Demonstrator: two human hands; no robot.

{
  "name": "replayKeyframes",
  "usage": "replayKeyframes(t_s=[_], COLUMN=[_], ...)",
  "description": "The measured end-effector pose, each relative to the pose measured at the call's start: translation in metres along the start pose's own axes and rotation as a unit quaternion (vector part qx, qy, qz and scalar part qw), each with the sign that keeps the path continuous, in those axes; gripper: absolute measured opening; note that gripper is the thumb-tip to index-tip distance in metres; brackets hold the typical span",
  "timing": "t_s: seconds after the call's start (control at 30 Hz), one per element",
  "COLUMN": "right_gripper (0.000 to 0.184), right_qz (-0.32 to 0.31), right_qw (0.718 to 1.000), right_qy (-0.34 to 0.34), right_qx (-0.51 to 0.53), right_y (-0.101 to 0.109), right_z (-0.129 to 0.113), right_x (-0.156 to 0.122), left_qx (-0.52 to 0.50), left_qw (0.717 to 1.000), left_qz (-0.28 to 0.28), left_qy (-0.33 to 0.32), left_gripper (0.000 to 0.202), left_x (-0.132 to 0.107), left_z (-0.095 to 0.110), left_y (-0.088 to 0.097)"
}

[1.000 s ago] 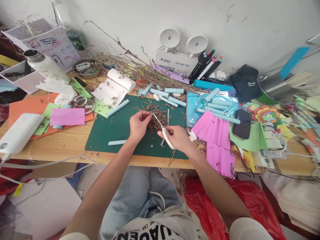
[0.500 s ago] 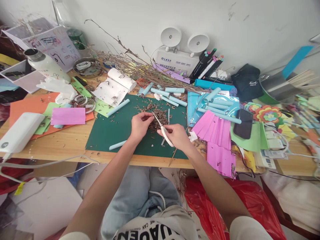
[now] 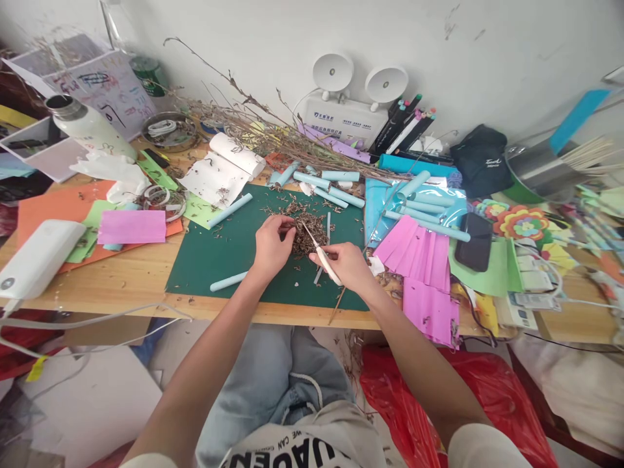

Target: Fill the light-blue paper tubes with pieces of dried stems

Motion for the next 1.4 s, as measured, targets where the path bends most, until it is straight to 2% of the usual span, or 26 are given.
replayKeyframes(t_s=[0.13, 0.3, 0.37, 0.43, 0.5, 0.63, 0.77, 0.87, 0.97, 1.2, 1.4], right_gripper=[0.053, 0.053, 0.052, 0.052, 0.051, 0.050, 0.049, 0.048, 0.048, 0.053, 0.057], right_qz=[-0.027, -0.060, -0.060, -0.063, -0.070, -0.066, -0.073, -0.088, -0.100, -0.130, -0.122], right_qw=[0.996, 0.982, 0.978, 0.977, 0.978, 0.984, 0.982, 0.979, 0.975, 0.972, 0.981], right_qy=[-0.039, -0.093, -0.104, -0.111, -0.107, -0.085, -0.093, -0.092, -0.107, -0.133, -0.115], right_qx=[0.071, 0.155, 0.169, 0.171, 0.164, 0.141, 0.147, 0.158, 0.166, 0.145, 0.102], right_y=[0.006, 0.011, 0.013, 0.014, 0.014, 0.014, 0.016, 0.018, 0.020, 0.015, 0.009], right_z=[0.004, 0.011, 0.012, 0.012, 0.012, 0.012, 0.012, 0.010, 0.009, 0.007, 0.008], right_x=[-0.003, -0.004, -0.004, -0.005, -0.006, -0.005, -0.005, -0.006, -0.005, 0.003, 0.014], left_qx=[0.136, 0.230, 0.238, 0.241, 0.236, 0.200, 0.246, 0.306, 0.314, 0.308, 0.247], left_qw=[0.987, 0.960, 0.953, 0.949, 0.949, 0.960, 0.951, 0.938, 0.938, 0.941, 0.958], left_qz=[-0.026, -0.115, -0.148, -0.174, -0.187, -0.184, -0.156, -0.144, -0.141, -0.121, -0.109], left_qy=[-0.084, -0.112, -0.111, -0.108, -0.099, -0.073, -0.104, -0.080, -0.049, -0.070, -0.096], left_gripper=[0.032, 0.092, 0.100, 0.092, 0.074, 0.050, 0.057, 0.064, 0.053, 0.019, 0.019], left_x=[0.002, 0.016, 0.026, 0.035, 0.041, 0.042, 0.033, 0.025, 0.020, 0.016, 0.013], left_z=[0.010, 0.008, 0.004, -0.001, -0.005, -0.005, 0.006, 0.013, 0.016, 0.009, 0.001], left_y=[0.013, 0.017, 0.012, 0.006, 0.001, -0.001, 0.009, 0.016, 0.016, -0.003, -0.005])
Point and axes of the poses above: each hand's wrist, its own x-axis towards the middle knuckle, its own y-axis out of the back of the hand, z = x × y, the point moved 3 cm from there along x, towards the middle knuckle, and after that the axes turned 11 degrees about z, right-handed, at the moved point
